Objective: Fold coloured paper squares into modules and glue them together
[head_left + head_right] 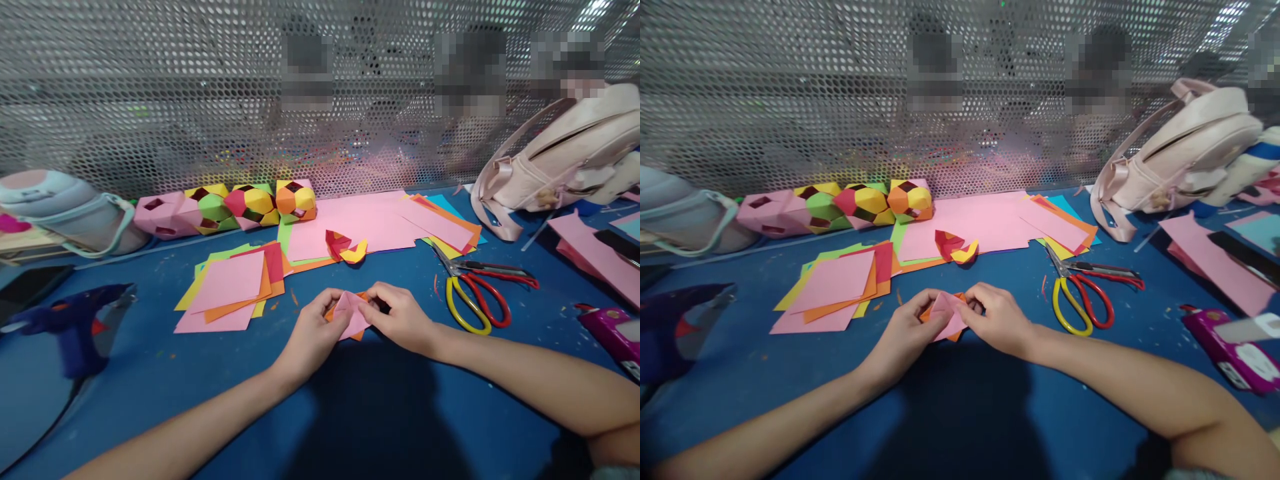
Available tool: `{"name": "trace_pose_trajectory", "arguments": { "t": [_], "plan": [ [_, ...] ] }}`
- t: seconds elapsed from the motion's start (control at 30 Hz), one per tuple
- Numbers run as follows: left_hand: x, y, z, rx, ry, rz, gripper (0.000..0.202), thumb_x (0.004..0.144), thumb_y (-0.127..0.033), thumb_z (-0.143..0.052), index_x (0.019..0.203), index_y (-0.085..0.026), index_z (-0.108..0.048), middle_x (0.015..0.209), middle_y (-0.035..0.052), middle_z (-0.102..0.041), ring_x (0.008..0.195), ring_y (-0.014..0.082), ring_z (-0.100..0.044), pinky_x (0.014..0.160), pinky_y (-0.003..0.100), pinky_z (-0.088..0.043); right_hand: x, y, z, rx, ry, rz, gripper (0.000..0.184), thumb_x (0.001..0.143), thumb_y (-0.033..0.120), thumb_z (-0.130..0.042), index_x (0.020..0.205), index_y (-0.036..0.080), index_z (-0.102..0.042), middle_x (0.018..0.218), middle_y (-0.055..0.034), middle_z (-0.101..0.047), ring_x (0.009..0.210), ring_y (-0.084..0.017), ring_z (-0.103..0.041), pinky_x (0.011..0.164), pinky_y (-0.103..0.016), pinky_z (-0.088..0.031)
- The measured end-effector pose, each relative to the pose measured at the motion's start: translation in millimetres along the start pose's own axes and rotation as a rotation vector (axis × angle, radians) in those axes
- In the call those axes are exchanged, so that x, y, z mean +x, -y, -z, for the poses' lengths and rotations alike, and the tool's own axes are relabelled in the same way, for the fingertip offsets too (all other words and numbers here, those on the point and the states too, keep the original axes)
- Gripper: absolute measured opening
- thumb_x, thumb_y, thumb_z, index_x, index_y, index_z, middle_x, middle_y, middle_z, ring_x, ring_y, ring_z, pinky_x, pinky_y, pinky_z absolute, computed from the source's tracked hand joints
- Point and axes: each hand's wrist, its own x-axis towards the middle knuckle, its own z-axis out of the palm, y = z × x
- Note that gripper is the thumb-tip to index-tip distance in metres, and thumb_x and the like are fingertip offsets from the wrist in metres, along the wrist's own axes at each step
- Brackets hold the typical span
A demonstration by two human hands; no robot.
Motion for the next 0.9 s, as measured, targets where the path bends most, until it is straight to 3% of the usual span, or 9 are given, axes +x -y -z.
{"name": "trace_pose_trajectory", "arguments": {
  "t": [0.2,0.37,0.47,0.6,0.77,0.9],
  "plan": [
    [-1.0,-2.8,0.3,-0.078,0.028,0.037,0.02,0.079,-0.03,-0.055,0.093,-0.018,-0.064,0.085,0.0013,-0.067,0.08,0.0179,-0.061,0.072,0.026,-0.047,1.7,-0.3,0.8,0.007,-0.04,-0.112,0.026,0.082,0.033,-0.057,0.064,0.017,-0.048,0.058,0.0042,-0.047,0.052,-0.008,-0.041,0.049,-0.02,-0.033],
    [2.0,2.1,3.2,-0.211,0.01,0.082,0.029,0.08,-0.041,-0.055,0.097,-0.019,-0.064,0.091,0.0033,-0.068,0.081,0.0185,-0.061,0.068,0.026,-0.047,2.8,-0.7,2.4,0.03,-0.083,-0.067,0.028,0.083,0.032,-0.055,0.062,0.018,-0.046,0.057,0.0044,-0.044,0.052,-0.008,-0.039,0.05,-0.021,-0.032],
    [3.6,6.3,4.6,-0.34,-0.013,0.097,0.029,0.078,-0.039,-0.06,0.098,-0.019,-0.063,0.095,0.004,-0.068,0.084,0.0182,-0.06,0.069,0.025,-0.047,3.9,-0.6,4.5,0.047,-0.117,-0.043,0.026,0.084,0.03,-0.053,0.063,0.017,-0.046,0.06,0.0033,-0.045,0.055,-0.008,-0.041,0.053,-0.021,-0.034],
    [5.5,9.5,5.0,-0.514,-0.044,0.161,0.028,0.074,-0.035,-0.064,0.094,-0.017,-0.062,0.089,0.0034,-0.068,0.076,0.0158,-0.061,0.068,0.026,-0.047,4.4,-1.9,8.2,0.106,-0.132,-0.093,0.022,0.084,0.029,-0.052,0.065,0.018,-0.049,0.062,0.0026,-0.047,0.057,-0.009,-0.043,0.053,-0.022,-0.035],
    [13.9,13.0,12.7,-0.534,-0.124,0.211,0.022,0.069,-0.033,-0.066,0.081,-0.015,-0.061,0.072,0.0002,-0.065,0.065,0.0144,-0.059,0.062,0.026,-0.047,3.3,-5.5,10.5,0.252,-0.152,-0.158,0.023,0.083,0.033,-0.053,0.067,0.018,-0.048,0.061,0.0028,-0.049,0.054,-0.009,-0.046,0.052,-0.022,-0.038],
    [16.8,8.0,22.3,-0.557,-0.179,0.2,0.022,0.067,-0.032,-0.067,0.079,-0.015,-0.06,0.068,-0.0001,-0.063,0.061,0.0147,-0.059,0.06,0.028,-0.048,5.6,-9.5,9.9,0.231,-0.183,-0.201,0.023,0.083,0.033,-0.054,0.067,0.018,-0.047,0.057,0.0034,-0.049,0.052,-0.009,-0.046,0.05,-0.022,-0.036]
  ]
}}
